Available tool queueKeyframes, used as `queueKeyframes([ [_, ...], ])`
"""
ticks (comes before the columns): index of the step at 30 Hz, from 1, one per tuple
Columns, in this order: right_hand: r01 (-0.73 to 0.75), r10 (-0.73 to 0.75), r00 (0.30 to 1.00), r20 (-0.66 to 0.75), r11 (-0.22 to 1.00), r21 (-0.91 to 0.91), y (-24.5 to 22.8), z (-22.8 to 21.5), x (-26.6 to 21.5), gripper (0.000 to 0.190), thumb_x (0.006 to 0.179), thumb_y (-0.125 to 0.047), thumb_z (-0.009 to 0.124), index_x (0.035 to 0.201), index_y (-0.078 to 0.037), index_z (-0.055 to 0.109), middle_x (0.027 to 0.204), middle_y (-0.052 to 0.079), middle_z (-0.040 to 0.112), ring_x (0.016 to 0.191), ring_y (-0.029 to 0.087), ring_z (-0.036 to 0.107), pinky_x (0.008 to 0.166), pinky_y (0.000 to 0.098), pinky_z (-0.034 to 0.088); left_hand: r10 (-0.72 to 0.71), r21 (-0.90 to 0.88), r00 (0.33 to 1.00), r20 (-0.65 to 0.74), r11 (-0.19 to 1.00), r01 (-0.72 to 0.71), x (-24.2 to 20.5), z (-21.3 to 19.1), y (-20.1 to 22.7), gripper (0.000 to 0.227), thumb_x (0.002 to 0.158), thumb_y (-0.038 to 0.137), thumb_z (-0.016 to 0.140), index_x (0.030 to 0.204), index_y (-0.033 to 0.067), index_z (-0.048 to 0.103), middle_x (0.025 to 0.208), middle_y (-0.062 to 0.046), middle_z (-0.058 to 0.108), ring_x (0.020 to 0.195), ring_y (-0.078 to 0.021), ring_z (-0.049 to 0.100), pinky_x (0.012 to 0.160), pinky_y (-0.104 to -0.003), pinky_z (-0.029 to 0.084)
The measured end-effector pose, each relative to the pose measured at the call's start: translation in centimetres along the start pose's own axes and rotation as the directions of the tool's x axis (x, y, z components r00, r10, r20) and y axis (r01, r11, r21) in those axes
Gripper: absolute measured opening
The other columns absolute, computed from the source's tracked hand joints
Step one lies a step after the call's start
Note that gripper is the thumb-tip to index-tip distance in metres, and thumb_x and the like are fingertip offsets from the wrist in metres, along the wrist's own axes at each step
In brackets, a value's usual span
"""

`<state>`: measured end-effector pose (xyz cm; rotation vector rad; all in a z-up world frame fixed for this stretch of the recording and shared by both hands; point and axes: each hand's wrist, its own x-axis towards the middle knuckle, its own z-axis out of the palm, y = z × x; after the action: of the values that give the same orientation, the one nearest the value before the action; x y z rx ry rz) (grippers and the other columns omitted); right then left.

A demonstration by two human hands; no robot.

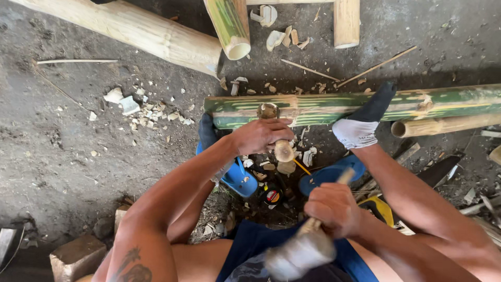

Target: The person uses a hammer and chisel to carve a hole into a bamboo pole. They periodically test the fit of a smaller bamboo piece into the carved area and mark the pole with a pencil.

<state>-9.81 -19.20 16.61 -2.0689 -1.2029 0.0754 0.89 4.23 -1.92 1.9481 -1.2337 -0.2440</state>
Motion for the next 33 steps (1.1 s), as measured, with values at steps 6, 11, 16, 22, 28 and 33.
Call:
queueKeyframes([
  [6,-0.593,0.679,0.729,0.084,0.688,-0.419,4.8,3.2,-1.3,0.045,0.091,-0.051,0.068,0.080,-0.008,0.063,0.059,0.014,0.064,0.055,0.035,0.065,0.050,0.0478,0.050,0.033,0.350,0.999,0.008,0.936,-0.034,0.4,0.9,-1.9,0.064,0.071,0.005,0.084,0.129,0.0178,0.058,0.144,-0.004,0.061,0.145,-0.0276,0.049,0.119,-0.044,0.041],
  [11,-0.602,0.633,0.767,0.106,0.767,-0.222,3.7,3.9,-3.6,0.040,0.084,-0.047,0.072,0.076,-0.009,0.065,0.062,0.012,0.066,0.058,0.037,0.066,0.051,0.0492,0.050,0.047,0.280,0.999,0.016,0.959,-0.050,-1.0,3.0,0.2,0.076,0.062,0.019,0.091,0.131,0.0180,0.058,0.140,-0.010,0.056,0.137,-0.0349,0.045,0.117,-0.051,0.037],
  [16,-0.582,0.595,0.797,0.105,0.803,-0.130,1.5,2.6,-2.5,0.037,0.082,-0.044,0.075,0.078,-0.009,0.064,0.063,0.010,0.066,0.058,0.035,0.067,0.051,0.0481,0.051,0.082,0.232,0.987,-0.137,0.972,-0.049,-1.3,1.9,2.0,0.076,0.064,0.016,0.090,0.132,0.0187,0.057,0.135,-0.004,0.056,0.141,-0.0280,0.047,0.123,-0.046,0.039],
  [22,-0.530,0.550,0.831,0.079,0.828,-0.185,0.8,2.5,-2.3,0.040,0.079,-0.044,0.079,0.076,-0.008,0.061,0.060,0.010,0.062,0.055,0.034,0.065,0.048,0.0475,0.049,0.047,0.123,0.981,-0.188,0.992,-0.024,-0.5,0.2,2.6,0.071,0.063,0.005,0.086,0.126,0.0189,0.054,0.131,0.000,0.056,0.144,-0.0270,0.050,0.119,-0.038,0.045],
  [28,-0.523,0.537,0.843,-0.028,0.807,-0.273,1.5,2.1,-2.3,0.044,0.081,-0.045,0.079,0.073,-0.008,0.056,0.057,0.010,0.057,0.053,0.034,0.062,0.047,0.0456,0.048,-0.013,0.011,0.993,-0.116,1.000,0.015,-0.3,-1.7,3.0,0.075,0.055,0.002,0.085,0.122,0.0126,0.052,0.133,-0.008,0.054,0.135,-0.0319,0.050,0.112,-0.042,0.051],
  [33,-0.461,0.468,0.883,-0.033,0.852,-0.246,2.2,2.0,-0.5,0.045,0.081,-0.045,0.077,0.076,-0.007,0.056,0.060,0.009,0.059,0.053,0.031,0.065,0.046,0.0443,0.049,0.003,-0.043,0.978,-0.208,0.999,-0.013,-0.4,-1.7,2.8,0.071,0.062,0.005,0.088,0.122,0.0164,0.054,0.127,-0.004,0.057,0.140,-0.0318,0.051,0.109,-0.040,0.050],
])
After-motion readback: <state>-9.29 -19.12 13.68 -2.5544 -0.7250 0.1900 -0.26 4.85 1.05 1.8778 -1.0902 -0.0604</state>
